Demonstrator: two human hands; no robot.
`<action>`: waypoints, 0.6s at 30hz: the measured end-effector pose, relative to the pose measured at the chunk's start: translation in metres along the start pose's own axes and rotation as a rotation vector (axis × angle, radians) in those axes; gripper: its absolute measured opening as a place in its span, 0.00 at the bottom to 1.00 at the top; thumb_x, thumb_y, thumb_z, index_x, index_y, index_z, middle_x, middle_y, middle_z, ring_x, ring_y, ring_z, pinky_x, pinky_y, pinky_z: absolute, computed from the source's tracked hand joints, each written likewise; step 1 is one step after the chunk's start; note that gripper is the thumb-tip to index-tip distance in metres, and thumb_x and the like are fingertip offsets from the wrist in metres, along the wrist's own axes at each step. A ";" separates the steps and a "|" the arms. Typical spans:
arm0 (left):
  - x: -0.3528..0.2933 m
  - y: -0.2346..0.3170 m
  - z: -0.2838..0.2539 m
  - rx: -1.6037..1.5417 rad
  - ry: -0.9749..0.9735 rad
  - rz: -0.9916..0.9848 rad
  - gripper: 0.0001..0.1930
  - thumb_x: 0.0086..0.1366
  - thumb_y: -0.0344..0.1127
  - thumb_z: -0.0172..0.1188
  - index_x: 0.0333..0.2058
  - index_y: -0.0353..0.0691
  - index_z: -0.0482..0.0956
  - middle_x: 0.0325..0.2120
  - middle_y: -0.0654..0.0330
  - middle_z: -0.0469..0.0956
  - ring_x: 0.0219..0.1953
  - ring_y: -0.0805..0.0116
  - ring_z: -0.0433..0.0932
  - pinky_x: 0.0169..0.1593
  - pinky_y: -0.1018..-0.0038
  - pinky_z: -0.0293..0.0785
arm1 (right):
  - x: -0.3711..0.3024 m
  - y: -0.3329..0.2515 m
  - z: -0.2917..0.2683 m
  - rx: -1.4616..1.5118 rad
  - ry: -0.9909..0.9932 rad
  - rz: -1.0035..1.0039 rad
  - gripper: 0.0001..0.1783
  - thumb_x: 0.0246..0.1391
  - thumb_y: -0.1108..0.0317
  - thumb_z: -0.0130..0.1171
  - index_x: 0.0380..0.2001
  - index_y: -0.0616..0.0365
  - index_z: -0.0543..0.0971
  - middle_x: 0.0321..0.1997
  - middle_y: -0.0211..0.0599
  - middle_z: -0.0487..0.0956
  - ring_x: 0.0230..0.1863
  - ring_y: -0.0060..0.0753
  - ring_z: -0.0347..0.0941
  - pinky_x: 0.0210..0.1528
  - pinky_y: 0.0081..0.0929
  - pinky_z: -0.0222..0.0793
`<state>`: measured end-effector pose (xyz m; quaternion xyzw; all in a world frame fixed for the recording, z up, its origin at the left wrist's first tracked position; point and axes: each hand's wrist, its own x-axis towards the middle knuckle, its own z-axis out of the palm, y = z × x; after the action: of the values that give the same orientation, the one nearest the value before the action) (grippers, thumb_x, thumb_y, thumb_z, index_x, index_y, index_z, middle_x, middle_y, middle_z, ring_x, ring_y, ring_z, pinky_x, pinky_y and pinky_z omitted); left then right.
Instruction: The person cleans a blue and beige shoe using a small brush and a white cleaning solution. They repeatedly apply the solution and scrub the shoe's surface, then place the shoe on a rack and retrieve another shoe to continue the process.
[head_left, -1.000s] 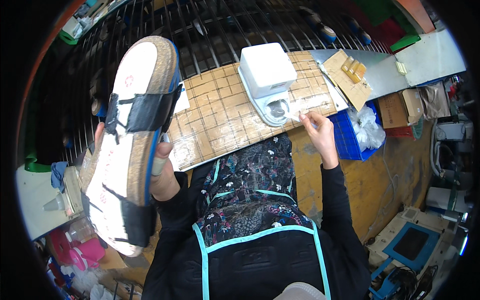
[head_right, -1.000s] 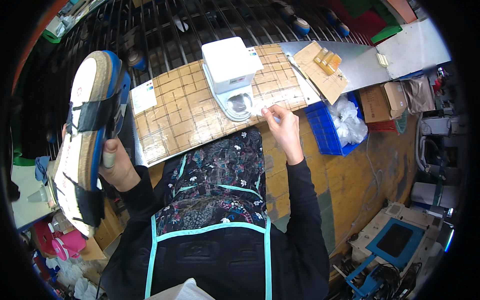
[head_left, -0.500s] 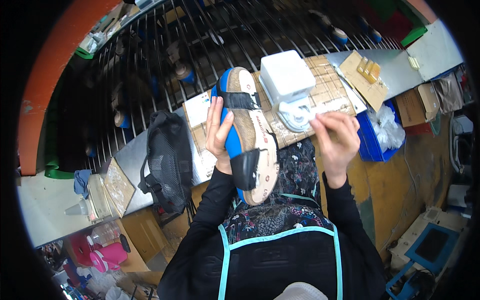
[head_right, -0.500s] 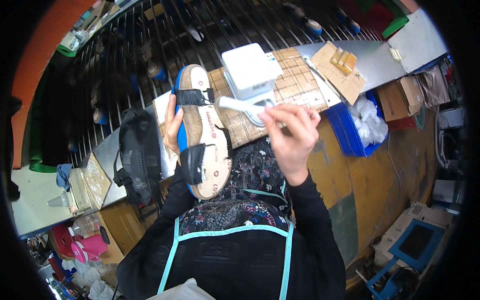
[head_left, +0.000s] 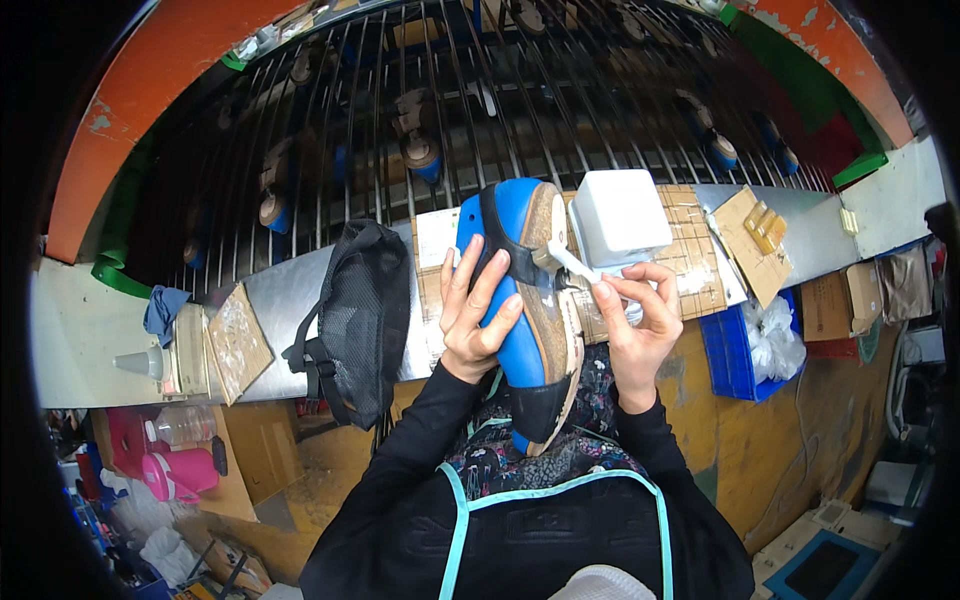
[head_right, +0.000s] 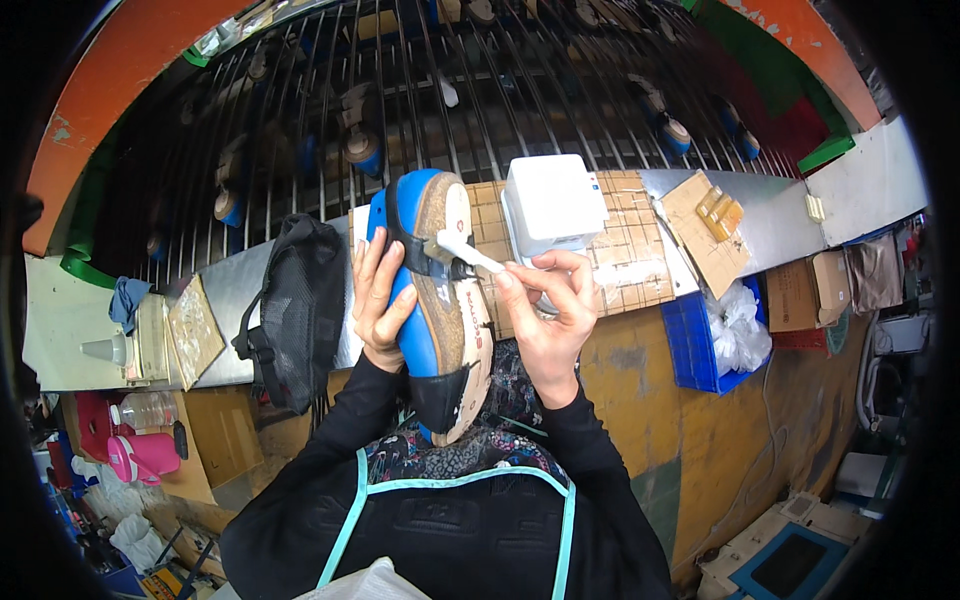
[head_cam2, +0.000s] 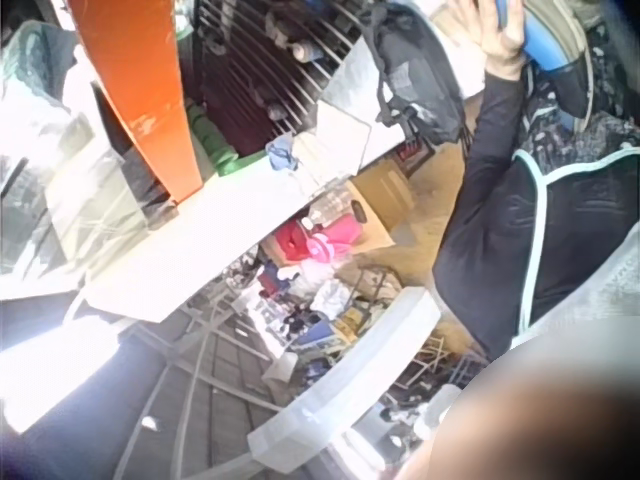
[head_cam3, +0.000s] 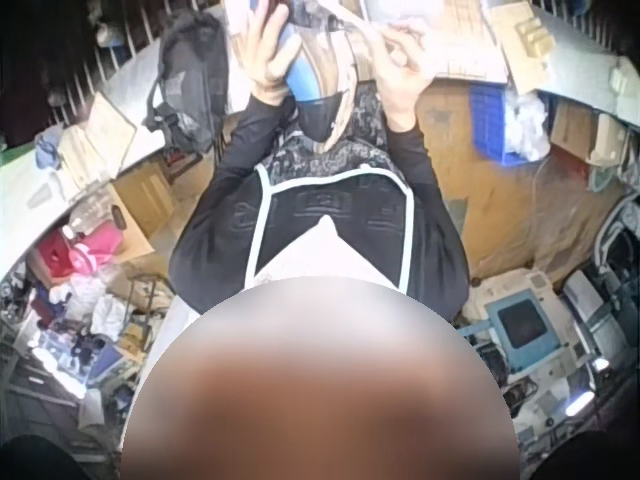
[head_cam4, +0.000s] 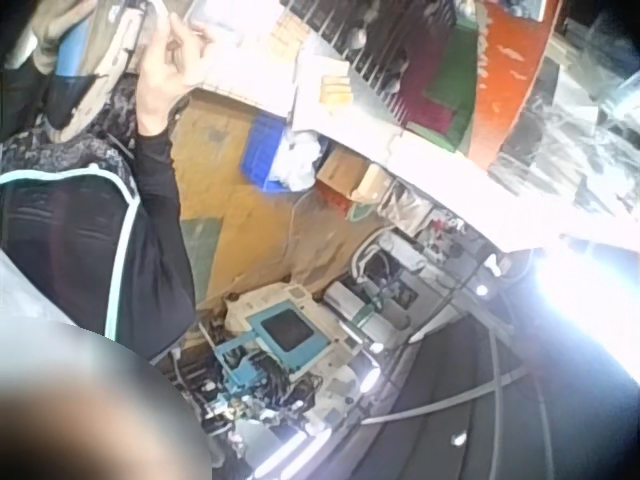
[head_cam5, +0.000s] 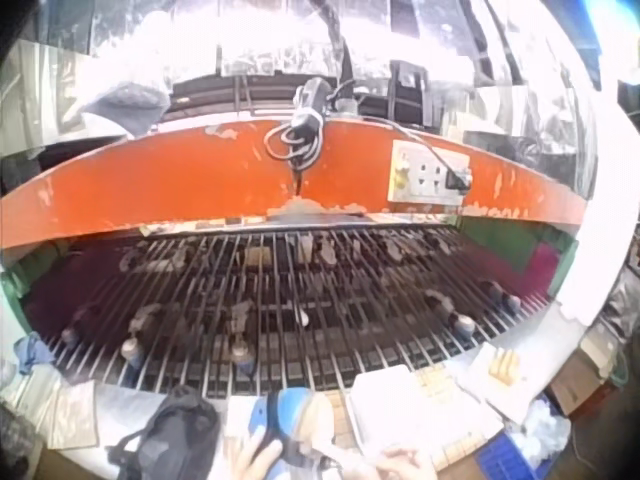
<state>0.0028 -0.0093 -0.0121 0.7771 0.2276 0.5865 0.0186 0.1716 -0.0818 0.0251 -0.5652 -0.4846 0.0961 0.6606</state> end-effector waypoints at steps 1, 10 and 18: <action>0.001 0.001 -0.001 0.004 0.000 0.005 0.20 0.57 0.32 0.64 0.47 0.54 0.70 0.51 0.49 0.76 0.56 0.39 0.72 0.61 0.42 0.58 | 0.005 0.000 -0.001 -0.062 0.007 -0.046 0.08 0.45 0.74 0.70 0.32 0.60 0.84 0.39 0.34 0.72 0.28 0.18 0.68 0.29 0.16 0.66; 0.004 -0.001 -0.002 -0.002 -0.024 0.058 0.18 0.57 0.32 0.64 0.45 0.54 0.70 0.50 0.53 0.77 0.55 0.39 0.73 0.59 0.41 0.59 | 0.036 -0.006 -0.008 -0.297 0.055 -0.205 0.11 0.42 0.71 0.72 0.33 0.55 0.85 0.40 0.33 0.73 0.30 0.19 0.70 0.43 0.22 0.58; 0.006 0.001 -0.002 -0.007 -0.040 0.053 0.17 0.58 0.33 0.64 0.44 0.55 0.69 0.50 0.54 0.77 0.55 0.40 0.73 0.59 0.41 0.60 | 0.030 -0.005 -0.023 -0.407 -0.033 -0.324 0.12 0.39 0.69 0.73 0.32 0.52 0.86 0.41 0.34 0.75 0.34 0.22 0.73 0.48 0.27 0.52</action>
<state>0.0027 -0.0085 -0.0054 0.7943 0.2043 0.5720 0.0105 0.2021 -0.0780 0.0475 -0.6000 -0.5887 -0.1013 0.5322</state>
